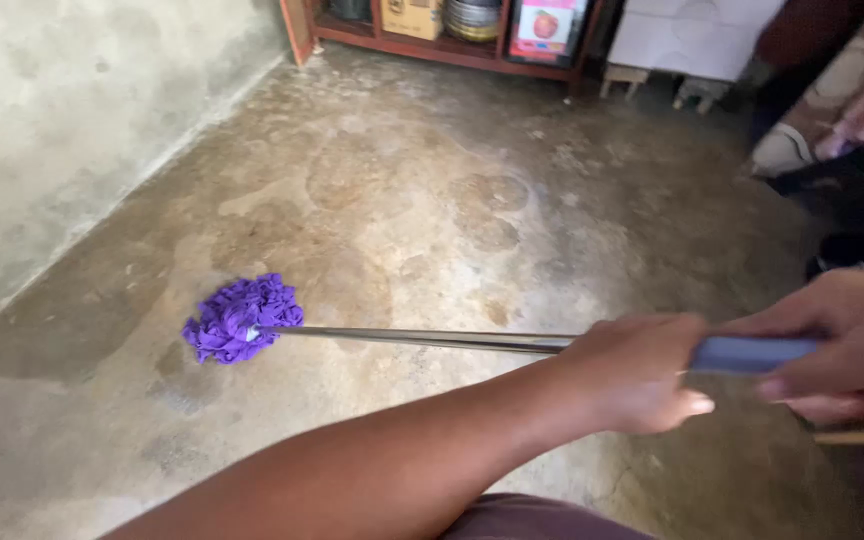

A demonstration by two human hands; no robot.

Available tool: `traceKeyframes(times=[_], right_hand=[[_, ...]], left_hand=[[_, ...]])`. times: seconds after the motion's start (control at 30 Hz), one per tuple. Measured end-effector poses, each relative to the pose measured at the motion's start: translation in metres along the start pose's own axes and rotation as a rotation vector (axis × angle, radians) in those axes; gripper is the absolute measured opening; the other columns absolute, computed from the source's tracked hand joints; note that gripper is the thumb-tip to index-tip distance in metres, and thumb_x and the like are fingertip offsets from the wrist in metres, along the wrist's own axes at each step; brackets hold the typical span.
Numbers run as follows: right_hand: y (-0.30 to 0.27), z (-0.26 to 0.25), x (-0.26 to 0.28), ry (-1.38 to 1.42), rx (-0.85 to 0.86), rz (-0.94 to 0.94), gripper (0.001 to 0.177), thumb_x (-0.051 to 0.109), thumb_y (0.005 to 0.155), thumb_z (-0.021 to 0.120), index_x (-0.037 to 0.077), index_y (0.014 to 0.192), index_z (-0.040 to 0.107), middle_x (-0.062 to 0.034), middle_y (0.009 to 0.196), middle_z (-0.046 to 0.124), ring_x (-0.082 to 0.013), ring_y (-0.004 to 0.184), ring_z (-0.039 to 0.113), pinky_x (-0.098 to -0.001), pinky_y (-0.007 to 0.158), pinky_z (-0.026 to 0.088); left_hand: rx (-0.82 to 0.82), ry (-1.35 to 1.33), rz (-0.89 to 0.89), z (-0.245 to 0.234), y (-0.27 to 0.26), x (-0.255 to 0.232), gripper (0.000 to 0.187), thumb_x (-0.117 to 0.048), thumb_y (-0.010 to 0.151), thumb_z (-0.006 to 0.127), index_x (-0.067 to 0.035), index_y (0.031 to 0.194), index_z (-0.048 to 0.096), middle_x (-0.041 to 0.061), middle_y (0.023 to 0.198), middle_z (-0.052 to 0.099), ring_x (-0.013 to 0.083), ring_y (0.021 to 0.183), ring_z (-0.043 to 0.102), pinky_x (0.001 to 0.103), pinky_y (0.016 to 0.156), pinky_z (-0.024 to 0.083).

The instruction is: The recorder is mopping a concrete floor in a bedroom area.

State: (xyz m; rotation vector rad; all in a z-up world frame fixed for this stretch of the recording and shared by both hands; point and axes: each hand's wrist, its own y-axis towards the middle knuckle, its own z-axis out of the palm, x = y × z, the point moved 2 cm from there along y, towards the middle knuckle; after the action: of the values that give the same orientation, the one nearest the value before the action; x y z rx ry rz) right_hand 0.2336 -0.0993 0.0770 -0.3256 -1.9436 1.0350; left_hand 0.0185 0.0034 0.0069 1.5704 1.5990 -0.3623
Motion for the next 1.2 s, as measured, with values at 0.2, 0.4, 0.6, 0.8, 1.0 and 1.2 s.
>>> traceKeyframes(times=[0.2, 0.4, 0.6, 0.8, 1.0, 1.2], right_hand=[[0.067, 0.085, 0.141, -0.380, -0.345, 0.452, 0.049, 0.032, 0.089, 0.083, 0.035, 0.137, 0.071, -0.0076, 0.056, 0.059, -0.0177, 0.045, 0.056, -0.0332, 0.046, 0.046], [0.135, 0.159, 0.251, -0.169, -0.406, 0.282, 0.036, 0.032, 0.090, 0.080, 0.020, 0.123, 0.077, -0.0054, 0.057, 0.059, -0.0154, 0.044, 0.055, -0.0318, 0.043, 0.048], [0.236, 0.225, 0.323, 0.242, -0.376, 0.294, 0.041, 0.021, 0.093, 0.074, 0.011, 0.133, 0.069, -0.0097, 0.071, 0.065, -0.0194, 0.058, 0.063, -0.0345, 0.052, 0.059], [0.345, 0.280, 0.398, 0.311, -0.332, 0.173, 0.037, 0.019, 0.096, 0.068, 0.012, 0.133, 0.066, -0.0115, 0.072, 0.064, -0.0184, 0.057, 0.060, -0.0324, 0.046, 0.047], [0.479, 0.304, 0.465, 0.125, -0.291, -0.037, 0.018, 0.011, 0.096, 0.062, -0.005, 0.099, 0.071, -0.0161, 0.064, 0.060, -0.0206, 0.045, 0.050, -0.0349, 0.039, 0.040], [0.516, 0.326, 0.515, -0.674, -0.421, -0.230, 0.017, 0.004, 0.090, 0.058, 0.003, 0.105, 0.068, -0.0190, 0.077, 0.070, -0.0309, 0.058, 0.070, -0.0405, 0.048, 0.056]], left_hand=[[0.010, 0.116, -0.114, -0.052, -0.080, 0.055, 0.041, -0.031, 0.081, 0.074, -0.006, 0.111, 0.062, 0.014, 0.103, 0.071, 0.0358, 0.101, 0.068, 0.050, 0.083, 0.052], [-0.037, 0.187, -0.262, -0.143, -0.186, 0.079, 0.037, -0.045, 0.087, 0.073, -0.011, 0.099, 0.065, 0.010, 0.095, 0.071, 0.0342, 0.097, 0.070, 0.050, 0.086, 0.052], [-0.123, 0.245, -0.253, -0.198, -0.294, 0.144, 0.031, -0.035, 0.084, 0.075, -0.015, 0.106, 0.064, 0.008, 0.098, 0.069, 0.0325, 0.103, 0.065, 0.055, 0.097, 0.043], [-0.320, 0.343, -0.548, -0.252, -0.395, 0.198, 0.039, -0.021, 0.085, 0.072, -0.014, 0.121, 0.058, 0.011, 0.128, 0.060, 0.0332, 0.123, 0.060, 0.047, 0.103, 0.049], [-0.338, 0.114, -0.763, -0.317, -0.469, 0.187, 0.074, -0.024, 0.086, 0.070, -0.011, 0.148, 0.034, 0.015, 0.159, 0.036, 0.0353, 0.140, 0.047, 0.044, 0.110, 0.044], [-0.341, 0.087, -0.827, -0.327, -0.518, 0.201, 0.079, -0.029, 0.091, 0.070, -0.002, 0.153, 0.030, 0.018, 0.154, 0.043, 0.0347, 0.142, 0.048, 0.043, 0.116, 0.041]])
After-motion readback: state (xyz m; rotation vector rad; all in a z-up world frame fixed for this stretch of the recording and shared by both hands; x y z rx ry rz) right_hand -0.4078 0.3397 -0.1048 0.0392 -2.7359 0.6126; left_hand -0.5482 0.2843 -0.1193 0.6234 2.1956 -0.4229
